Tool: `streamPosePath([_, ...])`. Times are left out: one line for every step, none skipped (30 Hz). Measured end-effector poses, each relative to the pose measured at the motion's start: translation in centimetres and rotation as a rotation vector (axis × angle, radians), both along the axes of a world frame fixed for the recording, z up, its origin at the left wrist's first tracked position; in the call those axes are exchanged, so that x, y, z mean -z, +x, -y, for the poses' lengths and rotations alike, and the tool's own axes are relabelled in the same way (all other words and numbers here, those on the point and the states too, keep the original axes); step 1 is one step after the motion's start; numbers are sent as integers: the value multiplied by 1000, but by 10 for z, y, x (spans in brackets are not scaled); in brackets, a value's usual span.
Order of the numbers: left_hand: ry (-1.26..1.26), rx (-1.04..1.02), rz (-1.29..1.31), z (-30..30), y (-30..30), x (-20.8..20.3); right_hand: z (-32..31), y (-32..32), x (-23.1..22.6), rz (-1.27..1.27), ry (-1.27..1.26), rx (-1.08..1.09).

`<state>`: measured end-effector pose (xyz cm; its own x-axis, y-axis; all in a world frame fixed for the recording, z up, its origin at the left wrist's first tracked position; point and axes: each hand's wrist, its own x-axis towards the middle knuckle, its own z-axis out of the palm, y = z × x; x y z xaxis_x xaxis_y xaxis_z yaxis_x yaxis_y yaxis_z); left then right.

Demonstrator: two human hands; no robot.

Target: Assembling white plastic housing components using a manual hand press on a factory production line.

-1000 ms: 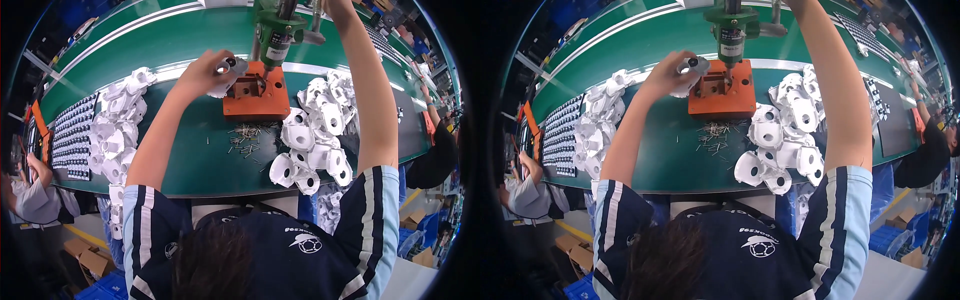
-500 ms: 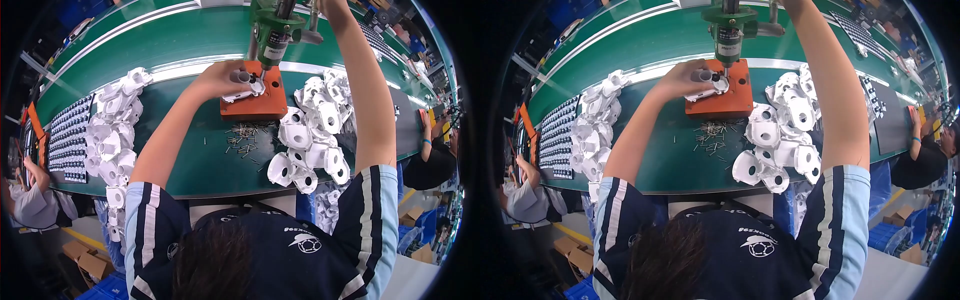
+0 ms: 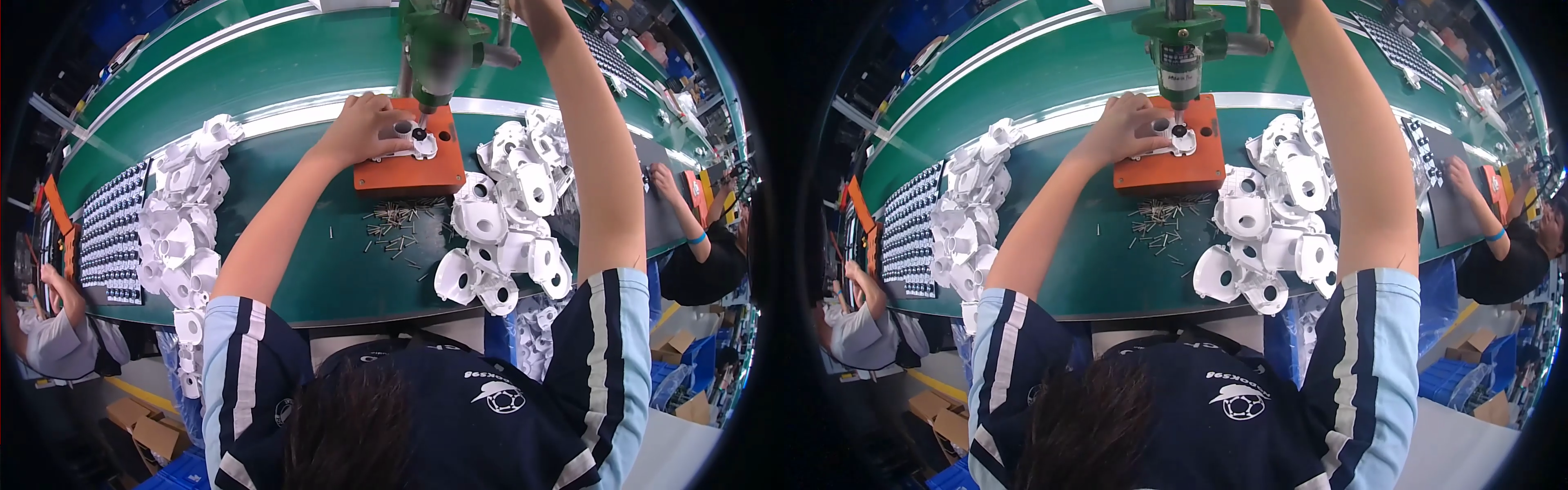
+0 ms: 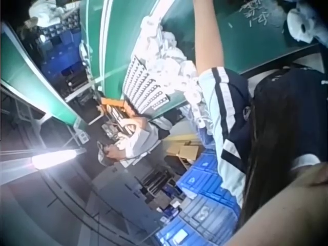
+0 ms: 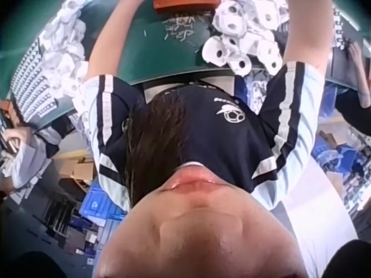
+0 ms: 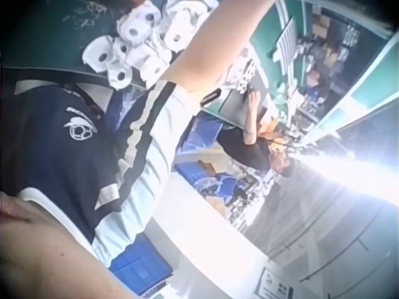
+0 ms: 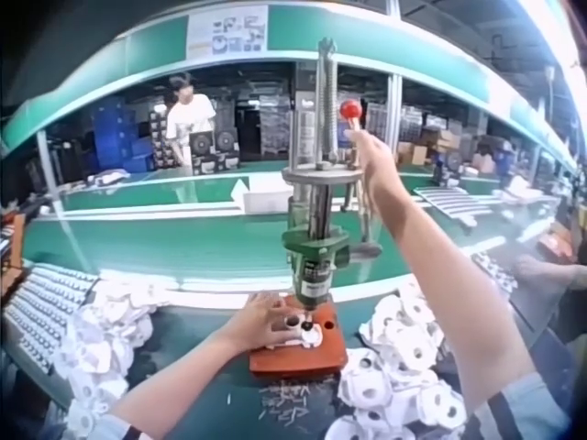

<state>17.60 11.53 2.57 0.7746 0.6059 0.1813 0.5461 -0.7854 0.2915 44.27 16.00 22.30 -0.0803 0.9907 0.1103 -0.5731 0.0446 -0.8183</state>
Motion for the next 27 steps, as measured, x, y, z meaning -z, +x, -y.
streamPosePath([-4,-9,-2,4,-1,8,8,-18,2,-2,-4,-9])
streamPosePath([126,-84,80,12,0,21,14,-40,8,145,99,238])
streamPosePath([260,-146,165,18,3,27,19,-51,9,295,205,497])
streamPosePath([260,-140,165,28,3,27,15,-38,7,294,204,504])
streamPosePath([224,-126,183,40,2,24,7,-17,3,267,275,450])
streamPosePath([187,-117,201,50,-1,21,2,-6,-1,239,345,392])
streamPosePath([85,-145,207,57,-6,15,12,-15,-19,298,483,445])
streamPosePath([80,-158,205,57,-11,14,33,-28,-33,354,621,493])
streamPosePath([91,-133,227,57,-5,13,16,-6,-31,363,614,513])
streamPosePath([99,-118,248,56,-1,13,9,8,-27,552,664,368])
streamPosePath([100,-90,238,58,3,10,7,27,-22,741,704,221])
streamPosePath([99,-105,237,56,1,12,2,32,-17,912,754,41])
streamPosePath([101,-133,238,55,-8,16,84,7,-7,1082,807,-162])
streamPosePath([105,-114,245,54,-2,16,176,-17,0,1272,834,-328])
streamPosePath([114,-164,235,58,-13,17,228,-52,14,1410,903,-547])
streamPosePath([121,-133,242,60,-6,12,235,-44,13,1592,917,-719])
streamPosePath([125,-177,215,58,-15,15,235,-55,46,1744,889,-611])
streamPosePath([117,-154,224,57,-10,14,247,-63,66,1937,774,-454])
streamPosePath([113,-183,186,58,-5,11,251,-60,68,1943,747,-449])
streamPosePath([111,-217,146,59,-1,6,249,-54,69,1749,771,-446])
streamPosePath([-142,-285,-14,54,5,-12,243,-46,68,1561,789,-425])
streamPosePath([-134,-294,-11,45,2,-9,232,-42,57,1430,739,-438])
streamPosePath([6,-241,-7,33,-5,3,220,-36,43,1265,732,-420])
streamPosePath([139,-187,0,22,-11,14,204,-25,27,1053,673,-441])
streamPosePath([63,-45,30,13,9,13,207,-18,4,1100,636,-379])
streamPosePath([69,-36,30,12,12,8,195,-15,-12,806,476,-358])
streamPosePath([20,-12,9,10,12,5,175,-16,-27,507,322,-345])
